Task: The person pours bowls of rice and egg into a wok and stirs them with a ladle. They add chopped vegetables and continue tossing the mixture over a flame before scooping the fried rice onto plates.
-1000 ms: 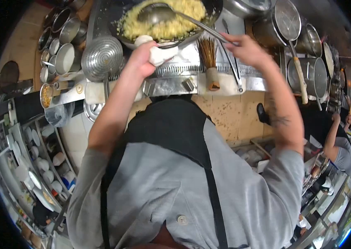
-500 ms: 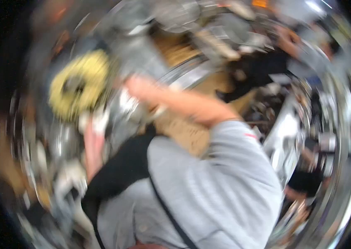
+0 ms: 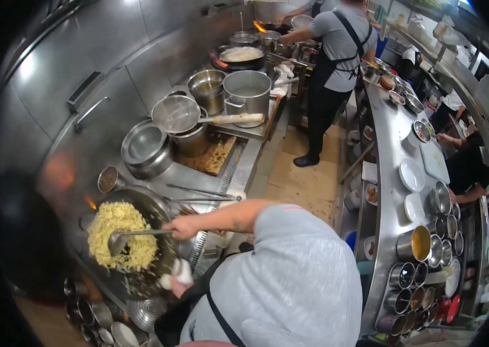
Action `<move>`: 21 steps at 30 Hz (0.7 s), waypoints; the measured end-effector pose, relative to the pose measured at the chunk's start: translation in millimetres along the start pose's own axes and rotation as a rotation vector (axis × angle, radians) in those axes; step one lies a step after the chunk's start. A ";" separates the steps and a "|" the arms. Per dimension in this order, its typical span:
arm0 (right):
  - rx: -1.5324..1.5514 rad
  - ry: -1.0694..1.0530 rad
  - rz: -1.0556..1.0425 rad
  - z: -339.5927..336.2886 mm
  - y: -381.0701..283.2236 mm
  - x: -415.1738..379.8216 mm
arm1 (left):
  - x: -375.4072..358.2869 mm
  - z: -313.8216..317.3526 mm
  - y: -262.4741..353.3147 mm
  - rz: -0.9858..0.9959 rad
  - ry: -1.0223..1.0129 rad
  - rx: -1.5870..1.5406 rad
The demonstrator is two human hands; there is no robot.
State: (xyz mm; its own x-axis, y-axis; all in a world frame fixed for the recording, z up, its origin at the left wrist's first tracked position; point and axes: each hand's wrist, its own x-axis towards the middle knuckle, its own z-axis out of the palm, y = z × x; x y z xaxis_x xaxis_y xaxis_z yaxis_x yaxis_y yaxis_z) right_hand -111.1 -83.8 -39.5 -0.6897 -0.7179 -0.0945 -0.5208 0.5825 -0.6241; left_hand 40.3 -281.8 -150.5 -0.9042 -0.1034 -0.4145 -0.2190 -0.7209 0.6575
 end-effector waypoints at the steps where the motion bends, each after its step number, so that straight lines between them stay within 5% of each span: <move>1: 0.210 -0.070 0.034 -1.2 1.3 -14.1 | 1.6 -28.1 -15.9 -0.064 -0.087 0.103; 3: 0.657 -0.185 0.106 -15.9 -18.3 -35.1 | -25.0 18.9 8.4 0.027 0.132 0.174; 4: 0.821 -0.214 0.105 -20.1 -25.5 -33.8 | -43.3 57.9 36.7 0.074 0.235 -0.111; 5: 0.960 -0.201 0.053 -11.9 -25.0 -24.8 | -2.4 13.4 43.8 0.088 0.111 -0.108; 6: 1.069 -0.219 0.001 -19.0 -36.7 -16.2 | -17.2 39.9 73.9 0.110 0.084 -0.068; 8: 1.292 -0.266 -0.021 -41.1 -67.2 2.2 | 36.9 12.1 111.8 -0.087 0.165 -0.152; 9: 1.405 -0.294 0.011 -45.1 -76.7 14.3 | 56.3 -13.7 107.9 -0.051 -0.009 -0.083; 10: 1.463 -0.330 0.024 -37.2 -71.0 32.1 | 69.4 -35.0 97.5 -0.089 0.056 -0.087; 13: 0.257 0.401 -0.381 2.9 -73.1 61.4 | 68.1 -35.2 103.0 -0.130 0.143 -0.139; 14: 0.115 0.118 0.070 -5.2 -83.8 44.1 | 63.5 -26.0 103.2 -0.138 0.150 -0.161; 17: -0.242 0.073 0.116 20.8 -53.1 48.5 | 64.5 -14.5 104.7 -0.138 0.168 -0.129; 21: -0.199 -0.041 0.126 26.0 -31.0 53.4 | 43.2 7.5 110.0 -0.115 0.104 -0.174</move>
State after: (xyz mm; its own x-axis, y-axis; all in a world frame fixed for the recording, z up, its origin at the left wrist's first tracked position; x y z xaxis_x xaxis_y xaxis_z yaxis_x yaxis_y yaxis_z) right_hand -118.7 -150.2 -45.3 -0.7365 -0.6473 -0.1961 -0.5234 0.7291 -0.4409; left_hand -25.6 -360.4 -91.4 -0.8322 -0.0774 -0.5490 -0.2436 -0.8385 0.4875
